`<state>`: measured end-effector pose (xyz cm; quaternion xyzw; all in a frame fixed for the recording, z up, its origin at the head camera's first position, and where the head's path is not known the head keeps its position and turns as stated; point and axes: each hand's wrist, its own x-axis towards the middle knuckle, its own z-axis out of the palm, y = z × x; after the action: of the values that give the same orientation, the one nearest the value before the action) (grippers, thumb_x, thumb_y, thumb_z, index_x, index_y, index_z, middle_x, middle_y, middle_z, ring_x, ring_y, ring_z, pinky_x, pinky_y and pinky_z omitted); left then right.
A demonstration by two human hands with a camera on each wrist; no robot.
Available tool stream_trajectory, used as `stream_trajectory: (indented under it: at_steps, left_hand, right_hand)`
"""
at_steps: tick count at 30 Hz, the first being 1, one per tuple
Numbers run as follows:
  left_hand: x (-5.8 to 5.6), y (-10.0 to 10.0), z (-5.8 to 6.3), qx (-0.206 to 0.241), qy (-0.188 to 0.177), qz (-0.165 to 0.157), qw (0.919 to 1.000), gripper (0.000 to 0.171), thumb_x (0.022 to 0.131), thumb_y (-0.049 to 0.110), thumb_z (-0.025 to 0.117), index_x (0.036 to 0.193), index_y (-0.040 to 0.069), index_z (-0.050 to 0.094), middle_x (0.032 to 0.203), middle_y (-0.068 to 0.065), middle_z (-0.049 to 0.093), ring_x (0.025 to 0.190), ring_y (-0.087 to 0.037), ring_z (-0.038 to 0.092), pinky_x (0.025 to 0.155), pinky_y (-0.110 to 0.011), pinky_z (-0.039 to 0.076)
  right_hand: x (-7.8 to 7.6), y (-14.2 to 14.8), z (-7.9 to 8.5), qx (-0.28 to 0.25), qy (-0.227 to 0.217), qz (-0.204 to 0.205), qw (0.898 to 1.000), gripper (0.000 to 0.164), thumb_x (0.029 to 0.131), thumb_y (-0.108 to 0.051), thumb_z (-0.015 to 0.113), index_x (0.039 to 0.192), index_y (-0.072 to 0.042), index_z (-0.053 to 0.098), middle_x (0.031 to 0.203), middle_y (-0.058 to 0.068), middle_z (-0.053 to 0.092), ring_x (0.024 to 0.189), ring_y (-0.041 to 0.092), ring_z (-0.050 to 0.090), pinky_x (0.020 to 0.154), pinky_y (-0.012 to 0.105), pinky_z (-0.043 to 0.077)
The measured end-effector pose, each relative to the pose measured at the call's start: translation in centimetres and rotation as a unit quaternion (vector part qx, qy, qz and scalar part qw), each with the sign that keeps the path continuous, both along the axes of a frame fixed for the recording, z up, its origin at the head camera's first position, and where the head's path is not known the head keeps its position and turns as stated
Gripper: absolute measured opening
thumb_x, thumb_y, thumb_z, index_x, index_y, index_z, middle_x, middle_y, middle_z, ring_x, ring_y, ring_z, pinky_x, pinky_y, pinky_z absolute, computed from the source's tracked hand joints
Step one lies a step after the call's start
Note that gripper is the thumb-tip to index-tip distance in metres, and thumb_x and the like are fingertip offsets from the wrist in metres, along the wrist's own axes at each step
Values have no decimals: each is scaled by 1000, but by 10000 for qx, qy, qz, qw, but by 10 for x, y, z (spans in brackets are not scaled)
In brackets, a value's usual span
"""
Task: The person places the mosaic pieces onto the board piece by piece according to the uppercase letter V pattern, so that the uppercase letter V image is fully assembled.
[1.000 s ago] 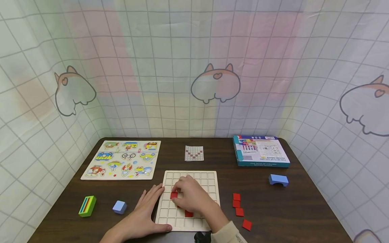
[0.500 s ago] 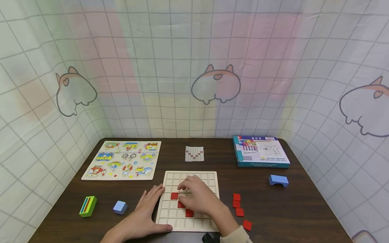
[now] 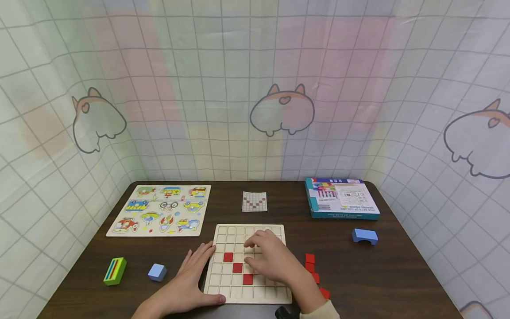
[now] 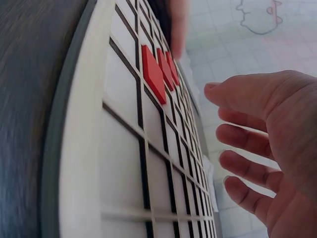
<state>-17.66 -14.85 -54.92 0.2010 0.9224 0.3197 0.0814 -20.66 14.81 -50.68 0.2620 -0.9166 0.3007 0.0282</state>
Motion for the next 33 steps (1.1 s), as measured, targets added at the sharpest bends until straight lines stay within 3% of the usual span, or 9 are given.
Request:
stream_trajectory:
  at_steps: [8,19,33]
  left_hand:
    - [0,1,1,4,75,-6,10000,139,73,81,90,177,12,28,185,-9,26,176,-36,11,140,-68,2]
    - [1,0,1,34,211,-28,9998,138,72,80,91,175,10,31,185,-9,28,175,-38,14,139,-68,4]
    - [1,0,2,2,181,-30,9998,139,73,80,91,175,9,30,184,-10,28,175,-38,14,139,-69,4]
  right_hand:
    - [1,21,0,-13,-125,-397,9991,27,96,-26,89,120,-20,80,118,-6,75,112,16,63,99,41,62]
    - [4,47,-2,-39,-146,-716,9973,26,95,-26,90,118,-20,79,113,-8,74,108,17,60,92,36,59]
    - [6,67,-4,72,-391,-1061,9936,28,95,-30,91,120,-24,78,119,-9,72,111,12,58,97,39,60]
